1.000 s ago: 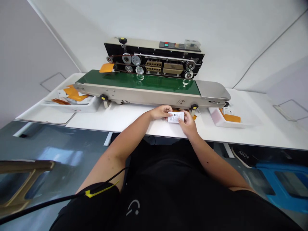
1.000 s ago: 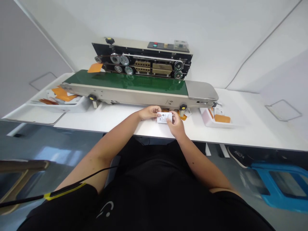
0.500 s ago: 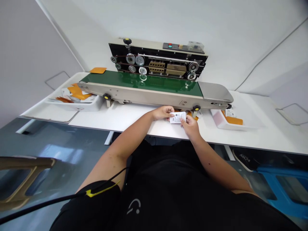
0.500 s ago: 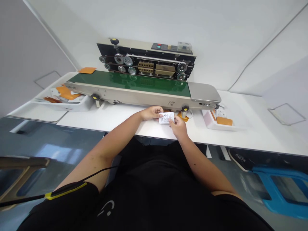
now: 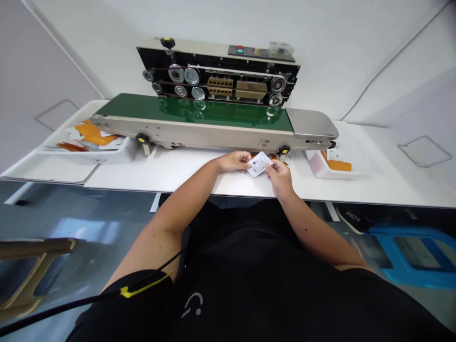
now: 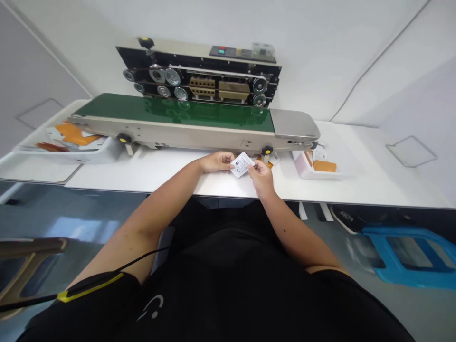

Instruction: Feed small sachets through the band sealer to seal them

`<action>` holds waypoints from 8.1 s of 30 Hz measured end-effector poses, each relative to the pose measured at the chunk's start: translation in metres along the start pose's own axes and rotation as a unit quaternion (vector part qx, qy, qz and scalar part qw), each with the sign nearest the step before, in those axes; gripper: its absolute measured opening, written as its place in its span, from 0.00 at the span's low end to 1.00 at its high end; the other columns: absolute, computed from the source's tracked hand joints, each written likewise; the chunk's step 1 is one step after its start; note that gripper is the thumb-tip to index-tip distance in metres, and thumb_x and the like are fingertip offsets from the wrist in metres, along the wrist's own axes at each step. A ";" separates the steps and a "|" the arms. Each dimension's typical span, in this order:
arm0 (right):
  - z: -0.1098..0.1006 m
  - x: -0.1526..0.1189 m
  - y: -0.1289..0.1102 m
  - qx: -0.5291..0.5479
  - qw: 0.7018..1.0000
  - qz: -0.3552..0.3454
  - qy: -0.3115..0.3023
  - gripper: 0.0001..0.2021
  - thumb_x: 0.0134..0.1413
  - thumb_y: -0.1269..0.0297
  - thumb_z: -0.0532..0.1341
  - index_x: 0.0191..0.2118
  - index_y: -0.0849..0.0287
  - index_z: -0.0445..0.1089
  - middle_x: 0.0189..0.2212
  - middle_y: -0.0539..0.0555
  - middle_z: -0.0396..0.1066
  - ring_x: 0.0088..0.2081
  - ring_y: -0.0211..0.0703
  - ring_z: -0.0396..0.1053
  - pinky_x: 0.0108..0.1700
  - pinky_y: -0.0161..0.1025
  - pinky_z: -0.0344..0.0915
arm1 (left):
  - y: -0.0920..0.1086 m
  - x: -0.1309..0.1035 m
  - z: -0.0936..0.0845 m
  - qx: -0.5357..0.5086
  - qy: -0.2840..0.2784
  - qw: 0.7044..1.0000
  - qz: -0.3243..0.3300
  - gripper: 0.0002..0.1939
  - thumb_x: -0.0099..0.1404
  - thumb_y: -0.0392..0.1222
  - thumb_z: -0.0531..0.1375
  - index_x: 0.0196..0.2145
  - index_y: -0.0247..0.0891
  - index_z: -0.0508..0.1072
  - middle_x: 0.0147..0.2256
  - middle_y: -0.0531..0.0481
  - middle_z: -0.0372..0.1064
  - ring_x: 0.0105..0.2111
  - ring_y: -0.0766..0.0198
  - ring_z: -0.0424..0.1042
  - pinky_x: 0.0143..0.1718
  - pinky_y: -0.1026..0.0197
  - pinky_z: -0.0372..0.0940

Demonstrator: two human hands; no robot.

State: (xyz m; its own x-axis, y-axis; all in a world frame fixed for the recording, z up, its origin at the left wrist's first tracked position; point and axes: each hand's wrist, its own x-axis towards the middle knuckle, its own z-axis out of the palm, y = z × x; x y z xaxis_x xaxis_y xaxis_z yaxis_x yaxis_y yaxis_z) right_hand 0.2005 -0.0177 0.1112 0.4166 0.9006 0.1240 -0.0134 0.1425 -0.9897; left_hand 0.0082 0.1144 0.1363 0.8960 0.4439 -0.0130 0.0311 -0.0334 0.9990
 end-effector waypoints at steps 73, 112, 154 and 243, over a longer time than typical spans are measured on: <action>0.000 -0.012 -0.003 -0.050 0.995 -0.044 -0.074 0.15 0.56 0.51 0.68 0.44 0.54 0.77 0.36 0.53 0.80 0.35 0.45 0.78 0.39 0.47 0.79 | 0.012 -0.003 0.003 -0.035 0.091 0.995 0.020 0.17 0.67 0.47 0.70 0.31 0.29 0.74 0.24 0.44 0.77 0.19 0.68 0.74 0.20 0.69 0.65; -0.006 0.001 -0.017 0.102 0.989 0.054 -0.094 0.22 0.54 0.44 0.70 0.43 0.49 0.61 0.36 0.48 0.74 0.32 0.39 0.74 0.29 0.34 0.72 | 0.012 -0.002 -0.001 -0.100 0.073 0.990 0.070 0.25 0.57 0.55 0.76 0.33 0.29 0.74 0.29 0.43 0.80 0.20 0.70 0.73 0.21 0.68 0.64; 0.022 0.193 -0.159 -0.058 0.992 0.093 0.056 0.11 0.58 0.73 0.64 0.40 0.54 0.60 0.21 0.43 0.62 0.19 0.30 0.57 0.17 0.24 0.49 | 0.007 -0.005 -0.010 -0.017 0.017 0.996 0.086 0.25 0.65 0.61 0.66 0.42 0.33 0.75 0.35 0.44 0.77 0.25 0.70 0.67 0.28 0.65 0.61; 0.010 0.009 -0.006 -0.008 0.998 -0.045 -0.031 0.19 0.53 0.46 0.71 0.41 0.54 0.72 0.20 0.43 0.66 0.20 0.33 0.63 0.22 0.31 0.60 | 0.002 -0.004 -0.006 0.012 0.051 0.999 -0.007 0.26 0.64 0.60 0.70 0.44 0.33 0.74 0.23 0.54 0.68 0.19 0.72 0.64 0.19 0.69 0.54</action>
State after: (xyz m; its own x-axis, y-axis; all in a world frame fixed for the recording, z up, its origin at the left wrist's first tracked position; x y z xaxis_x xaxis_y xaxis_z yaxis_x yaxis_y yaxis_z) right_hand 0.1951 -0.0059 0.1187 0.3586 0.9081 0.2162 0.0366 0.2178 -0.9753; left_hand 0.0017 0.1182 0.1391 0.8455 0.5335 -0.0206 0.0544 -0.0477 0.9974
